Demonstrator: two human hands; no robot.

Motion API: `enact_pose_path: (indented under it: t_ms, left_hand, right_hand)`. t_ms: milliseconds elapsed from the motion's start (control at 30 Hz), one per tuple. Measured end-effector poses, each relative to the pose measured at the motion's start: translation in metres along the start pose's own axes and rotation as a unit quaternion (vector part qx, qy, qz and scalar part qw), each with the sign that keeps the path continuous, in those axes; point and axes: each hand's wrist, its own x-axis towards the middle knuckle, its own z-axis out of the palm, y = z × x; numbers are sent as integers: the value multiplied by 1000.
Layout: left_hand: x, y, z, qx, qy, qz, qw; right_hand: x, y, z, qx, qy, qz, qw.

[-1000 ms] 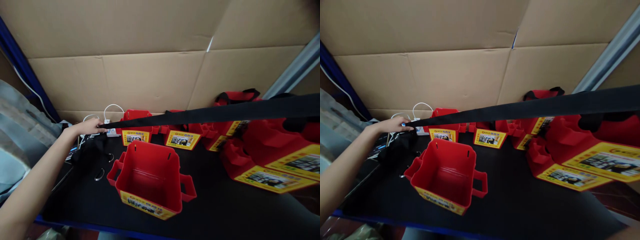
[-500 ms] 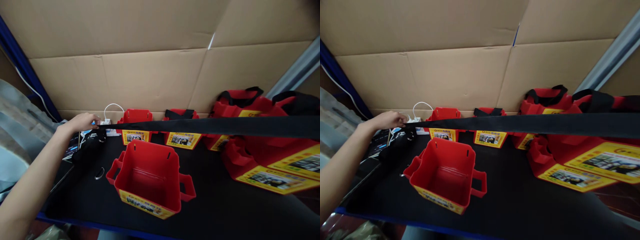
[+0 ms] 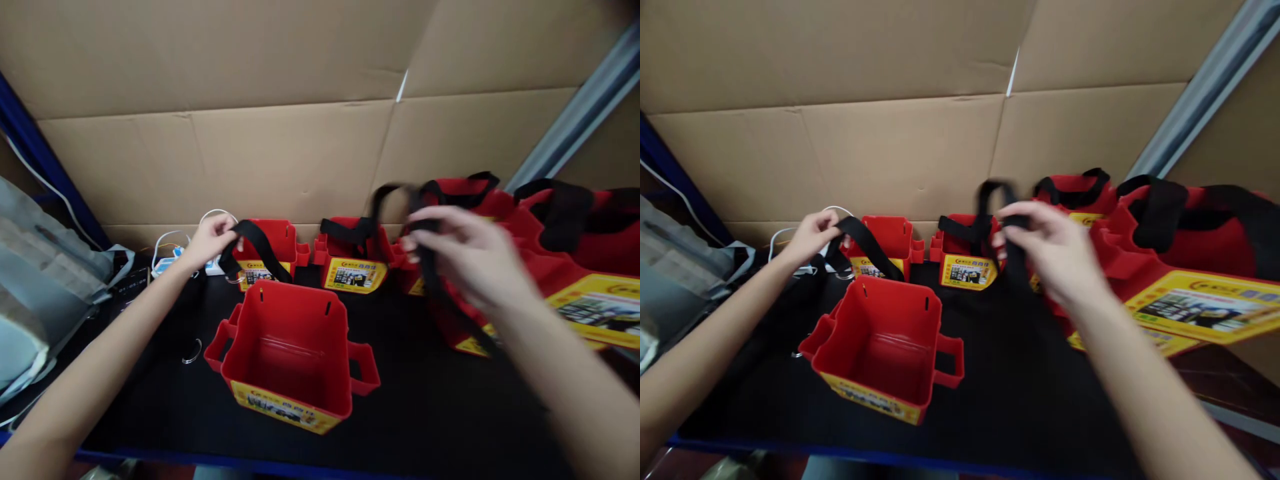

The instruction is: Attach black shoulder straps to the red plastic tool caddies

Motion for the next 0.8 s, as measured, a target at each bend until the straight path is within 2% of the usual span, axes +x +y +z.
enact_pose_path:
  t_ms: [100, 167, 267, 333, 433, 600, 733, 800]
  left_hand:
    - [13, 22, 34, 27, -76, 43, 996]
    - [20, 34, 49, 54, -90, 64, 992]
    - [23, 41, 57, 85, -105, 84, 987]
    - [19, 39, 56, 100, -124, 87, 983]
    - [10, 25, 52, 125, -153, 80, 977]
    - [-3, 6, 53, 152, -164, 39, 974]
    - [-1, 1, 56, 142, -136, 4, 980]
    - [-1, -2, 57, 119, -147, -7, 982]
  right_hand:
    - [19, 0, 56, 36, -114, -5, 993]
    - [31, 0, 91, -5, -156, -74, 985]
    - [43, 4, 117, -78, -209, -117, 968]
    - [46, 9, 113, -87, -253, -84, 960]
    - [46, 18, 92, -43, -272, -27, 961]
    - [41, 31, 58, -7, -269, 47, 962]
    - [38, 42, 47, 23, -243, 103, 964]
    - [35, 48, 45, 37, -223, 119, 967]
